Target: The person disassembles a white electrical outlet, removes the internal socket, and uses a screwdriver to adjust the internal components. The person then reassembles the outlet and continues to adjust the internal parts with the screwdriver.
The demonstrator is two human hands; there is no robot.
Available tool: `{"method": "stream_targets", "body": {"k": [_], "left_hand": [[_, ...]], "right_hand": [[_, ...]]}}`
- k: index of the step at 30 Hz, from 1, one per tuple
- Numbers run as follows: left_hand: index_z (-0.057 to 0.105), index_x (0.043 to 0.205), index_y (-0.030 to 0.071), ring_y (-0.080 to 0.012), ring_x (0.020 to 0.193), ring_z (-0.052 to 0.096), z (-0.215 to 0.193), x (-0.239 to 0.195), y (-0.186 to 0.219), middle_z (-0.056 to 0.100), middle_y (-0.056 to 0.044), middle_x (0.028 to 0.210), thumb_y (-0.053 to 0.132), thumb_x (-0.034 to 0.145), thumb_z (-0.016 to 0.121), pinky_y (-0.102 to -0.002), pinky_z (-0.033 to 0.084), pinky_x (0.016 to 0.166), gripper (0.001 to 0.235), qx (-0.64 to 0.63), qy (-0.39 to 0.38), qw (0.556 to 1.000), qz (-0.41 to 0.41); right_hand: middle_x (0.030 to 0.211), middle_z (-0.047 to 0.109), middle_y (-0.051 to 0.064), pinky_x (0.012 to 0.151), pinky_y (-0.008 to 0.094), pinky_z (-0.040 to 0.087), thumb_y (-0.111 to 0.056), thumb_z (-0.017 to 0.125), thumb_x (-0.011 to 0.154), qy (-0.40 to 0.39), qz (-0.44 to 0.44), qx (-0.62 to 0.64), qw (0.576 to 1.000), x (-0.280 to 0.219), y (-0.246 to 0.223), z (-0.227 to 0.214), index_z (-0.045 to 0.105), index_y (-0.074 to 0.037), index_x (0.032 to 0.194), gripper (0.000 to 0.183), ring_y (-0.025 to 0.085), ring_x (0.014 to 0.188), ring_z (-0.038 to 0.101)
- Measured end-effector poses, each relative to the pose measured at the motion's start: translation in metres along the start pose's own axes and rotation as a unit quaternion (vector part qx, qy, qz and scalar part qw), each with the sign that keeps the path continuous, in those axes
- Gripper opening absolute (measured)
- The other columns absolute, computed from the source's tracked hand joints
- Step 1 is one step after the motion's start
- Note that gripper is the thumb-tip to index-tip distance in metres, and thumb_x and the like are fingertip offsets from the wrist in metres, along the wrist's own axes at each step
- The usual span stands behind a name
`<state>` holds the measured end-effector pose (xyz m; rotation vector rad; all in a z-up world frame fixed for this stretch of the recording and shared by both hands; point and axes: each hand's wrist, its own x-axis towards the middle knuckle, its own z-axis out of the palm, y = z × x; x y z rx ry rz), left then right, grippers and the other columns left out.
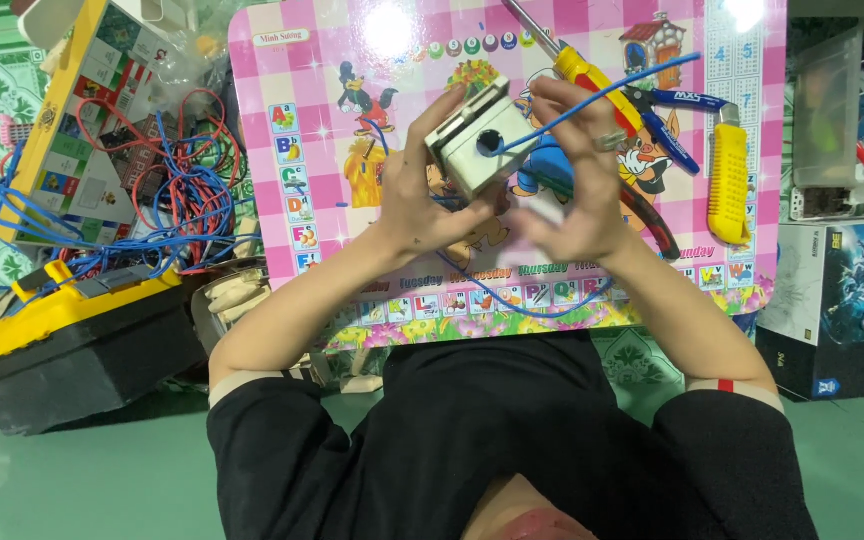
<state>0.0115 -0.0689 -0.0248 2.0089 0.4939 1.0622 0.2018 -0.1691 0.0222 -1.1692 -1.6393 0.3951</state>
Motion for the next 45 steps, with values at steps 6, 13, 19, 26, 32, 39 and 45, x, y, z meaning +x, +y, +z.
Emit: {"method": "stream_targets", "body": {"k": [6,13,19,26,32,39,45], "left_hand": [[0.031,0.154,0.019,-0.0238,0.068,0.069,-0.017,0.018,0.013,0.073,-0.001,0.129,0.048,0.082,0.063,-0.034,0.052,0.058,0.084,0.117,-0.151,0.981,0.025],[0.011,0.168,0.018,-0.0243,0.082,0.072,-0.025,0.026,0.009,0.042,-0.007,0.173,0.046,0.083,0.055,-0.031,0.040,0.054,0.099,0.088,-0.254,0.963,0.010],[0.015,0.162,0.028,-0.0277,0.076,0.064,-0.038,0.044,0.018,0.072,-0.011,0.113,0.044,0.086,0.049,-0.041,0.053,0.068,0.085,0.034,-0.351,0.934,-0.046],[0.006,0.167,0.027,-0.0261,0.076,0.063,-0.039,0.040,0.017,0.071,-0.009,0.098,0.045,0.098,0.051,-0.038,0.049,0.065,0.085,0.023,-0.356,0.931,-0.072],[0.002,0.168,0.025,-0.0335,0.116,0.063,-0.032,0.038,0.018,0.044,-0.018,0.164,0.056,0.116,0.038,-0.042,0.054,0.085,0.070,-0.006,-0.328,0.944,-0.046],[0.028,0.162,0.026,-0.0177,0.084,0.071,-0.015,0.022,-0.004,0.069,-0.014,0.143,0.059,0.112,0.037,-0.030,0.059,0.066,0.061,0.052,-0.177,0.983,0.003],[0.061,0.142,0.014,-0.0322,0.123,0.072,-0.020,0.032,0.005,0.067,-0.013,0.140,0.054,0.111,0.029,-0.043,0.057,0.100,0.059,0.017,-0.171,0.982,-0.077]], "right_hand": [[0.129,0.047,0.017,0.108,0.048,0.048,-0.029,0.075,0.099,0.046,-0.002,0.019,0.999,-0.007,0.016,-0.013,0.068,-0.003,0.128,0.040,0.033,0.123,0.050],[0.096,0.070,0.011,0.091,0.044,0.043,-0.010,0.077,0.097,0.030,-0.005,0.068,0.997,0.007,0.017,-0.018,0.074,0.000,0.094,0.011,0.028,0.097,0.057],[0.085,0.068,0.018,0.086,0.042,0.055,0.002,0.074,0.100,0.046,0.109,0.148,0.982,0.003,0.013,-0.010,0.068,0.007,0.088,0.015,0.029,0.082,0.067],[0.084,0.074,0.014,0.071,0.032,0.063,-0.002,0.077,0.099,0.115,0.258,0.144,0.948,-0.007,0.021,-0.001,0.073,0.003,0.090,0.011,0.021,0.073,0.073],[0.087,0.068,0.014,0.077,0.036,0.057,-0.002,0.072,0.103,0.128,0.145,0.124,0.973,-0.001,0.014,-0.003,0.068,0.002,0.092,0.012,0.026,0.082,0.067],[0.093,0.072,0.017,0.095,0.044,0.052,0.002,0.081,0.093,0.097,0.029,0.119,0.988,0.004,0.016,-0.006,0.069,0.004,0.087,0.014,0.032,0.095,0.070],[0.094,0.065,0.013,0.073,0.032,0.058,0.000,0.082,0.096,0.150,0.138,0.127,0.971,-0.010,0.023,0.004,0.067,0.001,0.097,0.015,0.024,0.087,0.067]]}}
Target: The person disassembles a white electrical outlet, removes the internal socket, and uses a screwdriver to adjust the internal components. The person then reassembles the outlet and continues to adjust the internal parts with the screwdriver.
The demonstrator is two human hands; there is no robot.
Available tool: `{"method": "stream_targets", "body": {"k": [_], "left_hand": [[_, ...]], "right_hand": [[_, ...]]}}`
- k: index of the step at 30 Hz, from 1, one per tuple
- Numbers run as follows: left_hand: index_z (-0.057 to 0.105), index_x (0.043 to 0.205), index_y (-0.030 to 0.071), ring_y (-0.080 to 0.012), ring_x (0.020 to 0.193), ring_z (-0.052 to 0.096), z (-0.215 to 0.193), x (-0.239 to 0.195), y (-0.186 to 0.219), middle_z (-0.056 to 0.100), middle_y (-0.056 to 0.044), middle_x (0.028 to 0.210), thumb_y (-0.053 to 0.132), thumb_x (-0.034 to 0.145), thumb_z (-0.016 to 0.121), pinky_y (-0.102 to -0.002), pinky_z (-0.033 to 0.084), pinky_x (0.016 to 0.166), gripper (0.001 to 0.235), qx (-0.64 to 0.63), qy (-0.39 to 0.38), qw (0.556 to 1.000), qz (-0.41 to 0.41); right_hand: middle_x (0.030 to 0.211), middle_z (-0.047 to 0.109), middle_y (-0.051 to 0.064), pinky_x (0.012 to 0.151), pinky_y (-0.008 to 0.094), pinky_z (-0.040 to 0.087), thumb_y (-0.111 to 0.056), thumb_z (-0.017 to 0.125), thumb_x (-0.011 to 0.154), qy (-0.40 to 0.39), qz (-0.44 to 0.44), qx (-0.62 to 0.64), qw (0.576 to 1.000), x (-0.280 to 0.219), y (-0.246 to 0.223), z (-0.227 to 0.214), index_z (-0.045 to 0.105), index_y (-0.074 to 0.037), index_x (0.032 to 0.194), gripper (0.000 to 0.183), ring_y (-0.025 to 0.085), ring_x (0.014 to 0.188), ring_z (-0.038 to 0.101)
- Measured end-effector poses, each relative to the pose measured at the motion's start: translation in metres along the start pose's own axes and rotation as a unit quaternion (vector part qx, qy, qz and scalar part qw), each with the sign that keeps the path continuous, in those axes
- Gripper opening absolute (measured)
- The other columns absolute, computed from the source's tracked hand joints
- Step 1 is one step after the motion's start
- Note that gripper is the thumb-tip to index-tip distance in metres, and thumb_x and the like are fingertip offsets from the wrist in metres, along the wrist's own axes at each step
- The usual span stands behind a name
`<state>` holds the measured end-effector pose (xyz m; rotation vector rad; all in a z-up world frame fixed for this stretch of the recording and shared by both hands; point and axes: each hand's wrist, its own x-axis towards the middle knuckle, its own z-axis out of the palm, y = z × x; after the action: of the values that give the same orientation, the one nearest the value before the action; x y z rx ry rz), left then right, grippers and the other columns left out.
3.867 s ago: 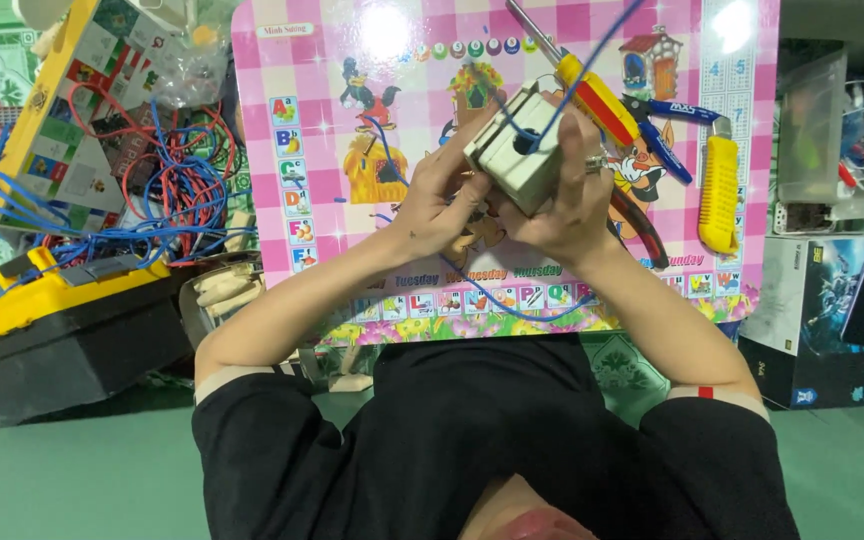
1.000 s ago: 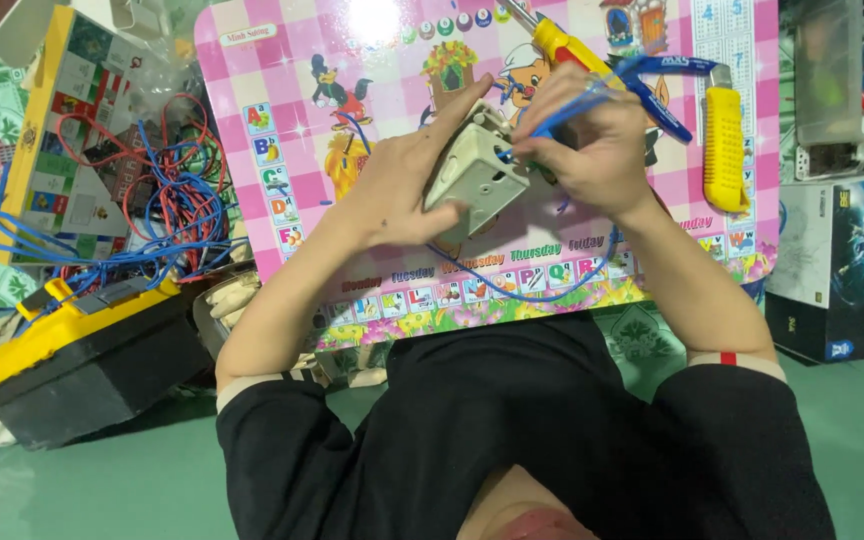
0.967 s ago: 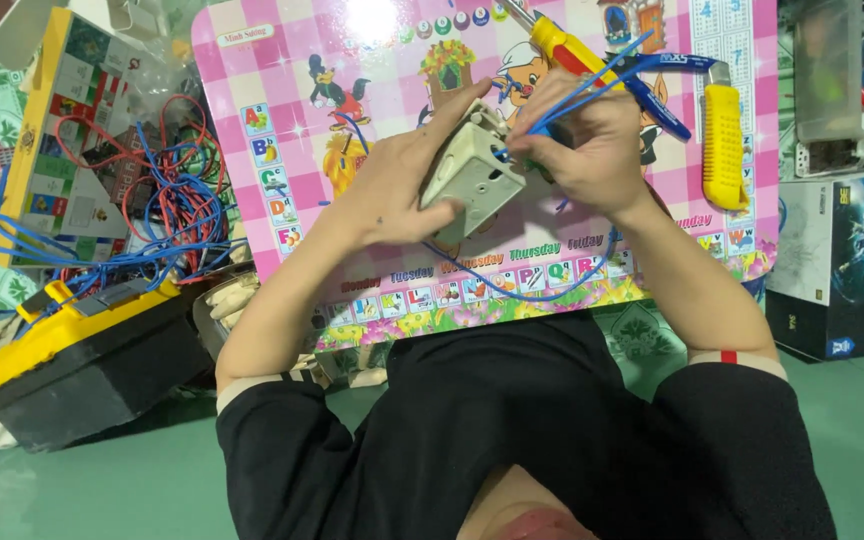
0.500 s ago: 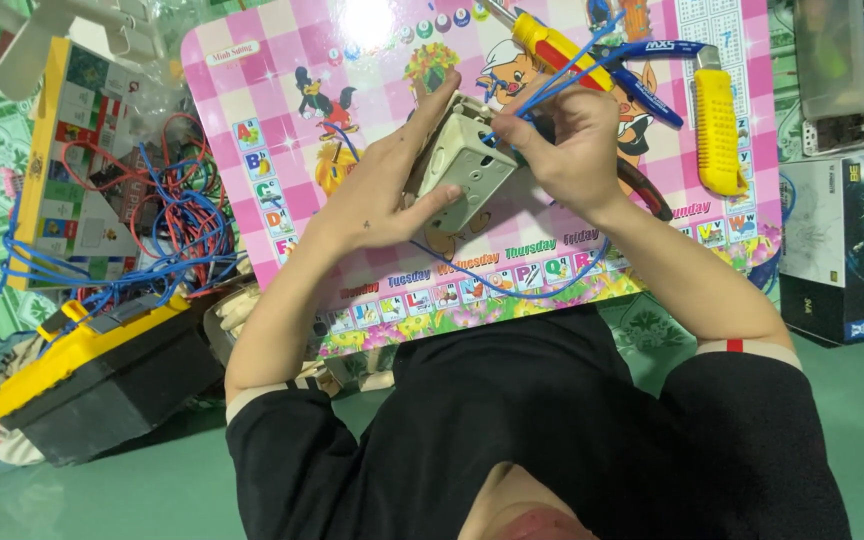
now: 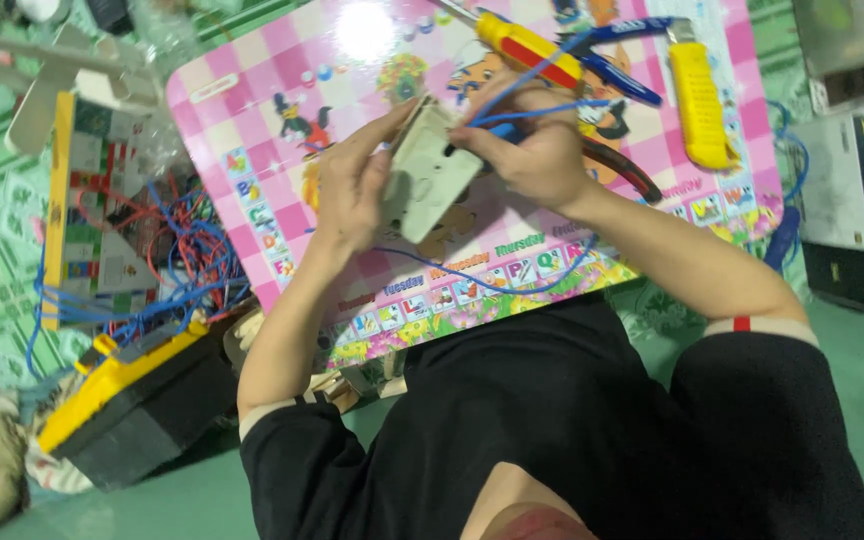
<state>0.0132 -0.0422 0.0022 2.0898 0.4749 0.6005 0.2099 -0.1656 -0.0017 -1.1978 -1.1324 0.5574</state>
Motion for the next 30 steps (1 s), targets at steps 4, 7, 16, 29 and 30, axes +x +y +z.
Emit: {"method": "stream_targets", "body": {"k": [4,7,16,29,30], "left_hand": [[0.070,0.130,0.009,-0.0269,0.114,0.068,-0.005,0.001,-0.003,0.072,-0.011,0.127,0.038,0.109,0.028,-0.037,0.047,0.093,0.055,0.007,-0.048,0.996,-0.069],[0.056,0.145,0.005,-0.0333,0.118,0.059,-0.005,0.008,0.019,0.061,-0.020,0.130,0.066,0.098,0.049,-0.045,0.049,0.092,0.077,0.031,-0.075,0.996,0.029],[0.046,0.150,-0.008,-0.0543,0.119,0.060,0.011,0.003,0.053,0.063,-0.032,0.130,0.015,0.079,0.094,-0.061,0.048,0.101,0.089,0.203,-0.105,0.973,-0.034],[0.046,0.153,-0.002,-0.0544,0.122,0.058,0.015,0.006,0.060,0.060,-0.029,0.130,0.013,0.068,0.098,-0.063,0.050,0.097,0.101,0.269,-0.115,0.949,-0.118],[0.047,0.150,-0.004,-0.0558,0.121,0.058,0.012,0.005,0.061,0.059,-0.029,0.128,0.010,0.069,0.096,-0.064,0.050,0.095,0.096,0.268,-0.130,0.945,-0.134]], "right_hand": [[0.091,0.071,0.008,0.074,0.027,0.062,-0.019,0.083,0.093,0.075,0.125,-0.082,0.986,-0.004,0.007,0.003,0.071,-0.003,0.094,0.020,0.017,0.081,0.073],[0.089,0.074,0.001,0.068,0.023,0.057,-0.018,0.082,0.091,0.096,0.182,-0.001,0.979,0.002,0.006,-0.001,0.072,-0.009,0.093,0.013,0.008,0.077,0.069],[0.069,0.074,0.009,0.066,0.038,0.058,-0.025,0.089,0.080,0.087,0.047,-0.056,0.994,0.000,0.021,-0.006,0.072,-0.009,0.080,0.023,0.029,0.071,0.075],[0.071,0.064,0.013,0.062,0.041,0.052,-0.023,0.078,0.089,-0.172,0.099,-0.134,0.971,-0.014,-0.037,-0.099,0.071,0.002,0.097,0.028,0.030,0.064,0.065],[0.056,0.053,0.015,0.055,0.043,0.046,-0.019,0.074,0.093,-0.221,0.049,-0.214,0.950,-0.018,-0.060,-0.130,0.072,0.005,0.079,0.027,0.032,0.050,0.054]]}}
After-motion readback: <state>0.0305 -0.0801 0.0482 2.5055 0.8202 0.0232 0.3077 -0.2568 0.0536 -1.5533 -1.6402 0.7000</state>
